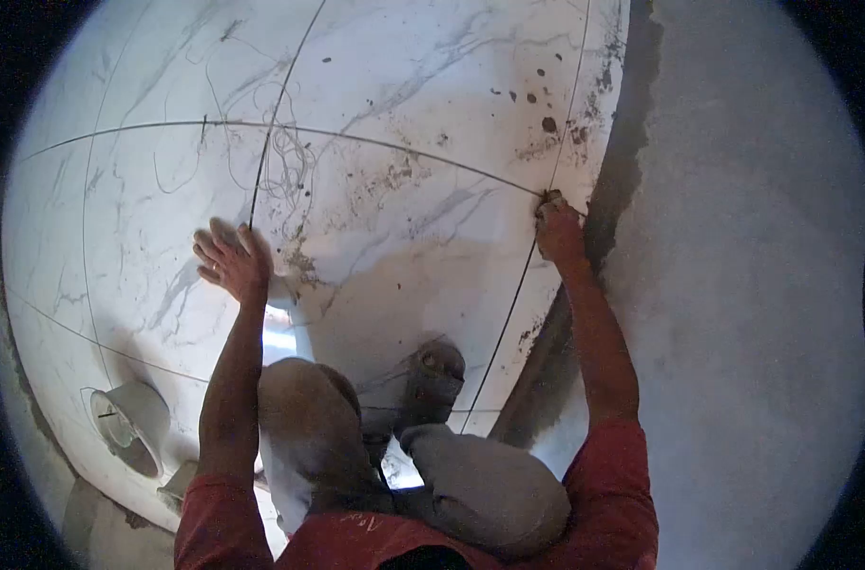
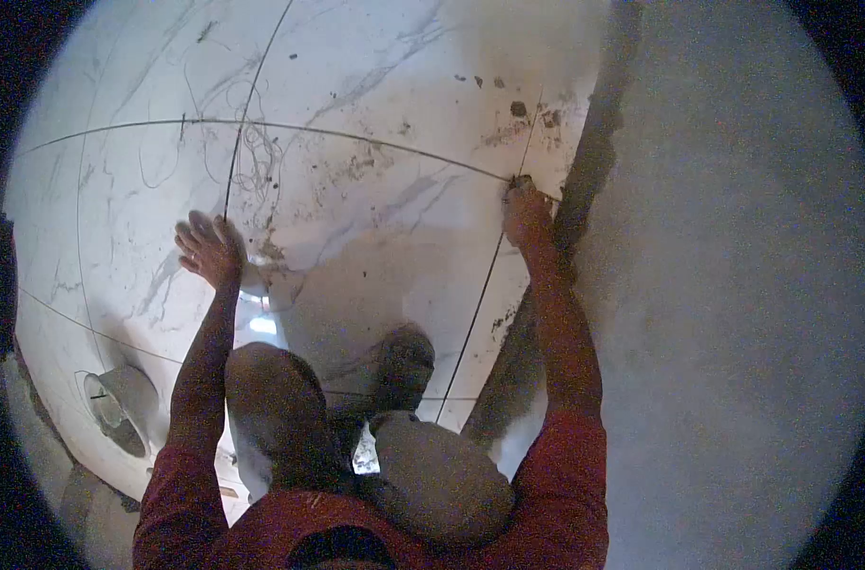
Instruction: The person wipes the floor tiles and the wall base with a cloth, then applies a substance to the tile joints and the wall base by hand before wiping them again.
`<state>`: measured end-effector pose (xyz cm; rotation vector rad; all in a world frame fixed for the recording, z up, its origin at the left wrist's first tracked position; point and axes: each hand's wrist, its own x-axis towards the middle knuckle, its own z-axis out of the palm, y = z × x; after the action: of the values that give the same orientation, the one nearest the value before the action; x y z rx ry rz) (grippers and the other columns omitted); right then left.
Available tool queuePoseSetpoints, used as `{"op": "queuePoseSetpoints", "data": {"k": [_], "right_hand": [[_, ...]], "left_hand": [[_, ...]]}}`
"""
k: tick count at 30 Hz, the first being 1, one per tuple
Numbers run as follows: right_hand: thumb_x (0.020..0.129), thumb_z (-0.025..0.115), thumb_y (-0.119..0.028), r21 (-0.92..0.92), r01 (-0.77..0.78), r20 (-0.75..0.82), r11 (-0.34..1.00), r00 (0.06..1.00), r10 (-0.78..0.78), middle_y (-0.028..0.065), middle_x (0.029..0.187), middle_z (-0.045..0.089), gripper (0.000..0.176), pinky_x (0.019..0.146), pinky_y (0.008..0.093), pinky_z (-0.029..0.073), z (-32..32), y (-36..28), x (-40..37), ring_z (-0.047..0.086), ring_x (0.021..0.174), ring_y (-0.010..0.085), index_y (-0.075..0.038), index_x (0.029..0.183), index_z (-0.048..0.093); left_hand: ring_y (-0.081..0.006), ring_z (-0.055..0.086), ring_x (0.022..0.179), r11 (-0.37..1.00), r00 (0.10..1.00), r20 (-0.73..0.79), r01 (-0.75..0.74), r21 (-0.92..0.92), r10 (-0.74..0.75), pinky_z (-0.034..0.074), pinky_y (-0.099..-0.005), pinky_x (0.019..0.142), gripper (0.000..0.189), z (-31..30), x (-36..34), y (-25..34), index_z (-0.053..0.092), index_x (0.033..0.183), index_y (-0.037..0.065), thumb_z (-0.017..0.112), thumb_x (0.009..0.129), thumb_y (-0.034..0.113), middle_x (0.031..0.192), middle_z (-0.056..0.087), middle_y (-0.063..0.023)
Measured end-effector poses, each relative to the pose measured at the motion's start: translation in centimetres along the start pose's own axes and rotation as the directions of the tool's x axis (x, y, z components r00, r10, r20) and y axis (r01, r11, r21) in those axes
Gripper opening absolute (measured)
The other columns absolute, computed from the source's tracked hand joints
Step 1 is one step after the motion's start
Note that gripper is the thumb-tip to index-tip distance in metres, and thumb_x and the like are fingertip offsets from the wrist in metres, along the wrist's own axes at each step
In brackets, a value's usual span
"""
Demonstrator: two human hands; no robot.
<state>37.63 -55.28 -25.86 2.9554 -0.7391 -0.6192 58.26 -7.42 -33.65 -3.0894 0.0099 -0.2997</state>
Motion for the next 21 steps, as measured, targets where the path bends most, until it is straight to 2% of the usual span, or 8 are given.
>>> {"op": "queuePoseSetpoints", "data": {"k": [1,5,8,11,14,16,18,21], "right_hand": [[0.076,0.054,-0.016,0.011,-0.045,0.135,0.999,0.990,0.043,0.0242,0.129,0.039,0.039,0.098,0.0462,0.035,-0.2,0.4,1.1,0.041,0.116,0.0392,-0.001,0.112,0.051],[0.077,0.055,-0.017,0.186,-0.135,0.003,0.973,0.991,0.137,0.0257,0.126,0.040,0.039,0.098,0.0449,0.035,0.9,-1.0,-1.8,0.042,0.115,0.0400,-0.001,0.112,0.052],[0.078,0.055,-0.017,-0.195,0.118,-0.294,0.974,0.940,-0.173,0.0250,0.115,0.046,0.036,0.093,0.0444,0.039,3.8,-0.9,-5.8,0.046,0.107,0.0388,0.000,0.109,0.053],[0.079,0.054,-0.018,0.107,0.070,-0.367,0.992,0.930,-0.026,0.0250,0.102,0.050,0.032,0.088,0.0447,0.041,5.8,0.6,-5.9,0.049,0.101,0.0388,0.002,0.104,0.054],[0.081,0.052,-0.017,0.186,-0.329,-0.187,0.926,0.913,0.362,0.0271,0.099,0.052,0.029,0.088,0.0454,0.041,6.9,3.6,0.4,0.049,0.101,0.0399,0.002,0.103,0.055],[0.076,0.051,-0.013,0.242,-0.334,0.233,0.911,0.931,0.280,0.0284,0.119,0.047,0.046,0.097,0.0460,0.034,1.4,-0.1,1.4,0.037,0.119,0.0415,0.002,0.119,0.047],[0.076,0.053,-0.013,-0.092,-0.032,-0.309,0.995,0.951,0.002,0.0256,0.107,0.051,0.037,0.090,0.0468,0.039,2.7,-1.6,-0.7,0.046,0.107,0.0407,0.002,0.110,0.050],[0.077,0.053,-0.011,-0.008,-0.109,-0.294,0.994,0.951,0.101,0.0219,0.108,0.050,0.034,0.087,0.0457,0.042,2.4,-1.2,0.2,0.050,0.101,0.0399,0.001,0.109,0.050]], "left_hand": [[-0.0390,0.023,0.129,0.984,0.998,0.001,-0.067,0.165,0.068,0.016,-0.0593,0.100,0.061,1.5,-0.1,-0.2,0.031,0.136,0.013,0.038,0.088,0.051,0.141,0.026,-0.0174],[-0.0352,0.011,0.135,0.981,0.992,0.103,0.086,-0.175,-0.068,0.010,-0.0584,0.104,0.063,-2.0,0.3,1.2,0.026,0.138,0.013,0.033,0.089,0.052,0.144,0.017,-0.0186],[-0.0344,0.009,0.135,0.983,0.988,0.124,0.107,-0.150,-0.089,0.008,-0.0571,0.105,0.064,-2.3,0.3,1.2,0.024,0.139,0.014,0.033,0.089,0.053,0.145,0.016,-0.0175],[-0.0332,0.010,0.135,0.982,0.983,0.142,0.132,-0.135,-0.113,0.008,-0.0573,0.104,0.065,-1.9,0.6,1.6,0.023,0.140,0.015,0.033,0.089,0.054,0.146,0.015,-0.0169],[-0.0328,0.010,0.135,0.991,0.991,0.113,0.080,-0.102,-0.069,0.010,-0.0576,0.104,0.065,-1.2,0.2,0.8,0.025,0.139,0.014,0.034,0.089,0.054,0.146,0.014,-0.0163],[-0.0334,0.012,0.135,0.992,0.994,0.084,0.071,-0.103,-0.062,0.012,-0.0578,0.103,0.064,-1.2,0.2,1.1,0.026,0.139,0.014,0.034,0.089,0.053,0.146,0.015,-0.0162],[-0.0337,0.013,0.135,0.992,0.997,0.049,0.064,-0.112,-0.059,0.013,-0.0581,0.102,0.064,-1.0,0.3,1.4,0.026,0.138,0.014,0.034,0.089,0.053,0.146,0.016,-0.0163],[-0.0346,0.015,0.134,0.999,0.999,0.043,-0.005,0.044,0.003,0.014,-0.0595,0.101,0.063,-0.2,0.2,0.6,0.026,0.138,0.015,0.034,0.089,0.054,0.145,0.018,-0.0169]]}}
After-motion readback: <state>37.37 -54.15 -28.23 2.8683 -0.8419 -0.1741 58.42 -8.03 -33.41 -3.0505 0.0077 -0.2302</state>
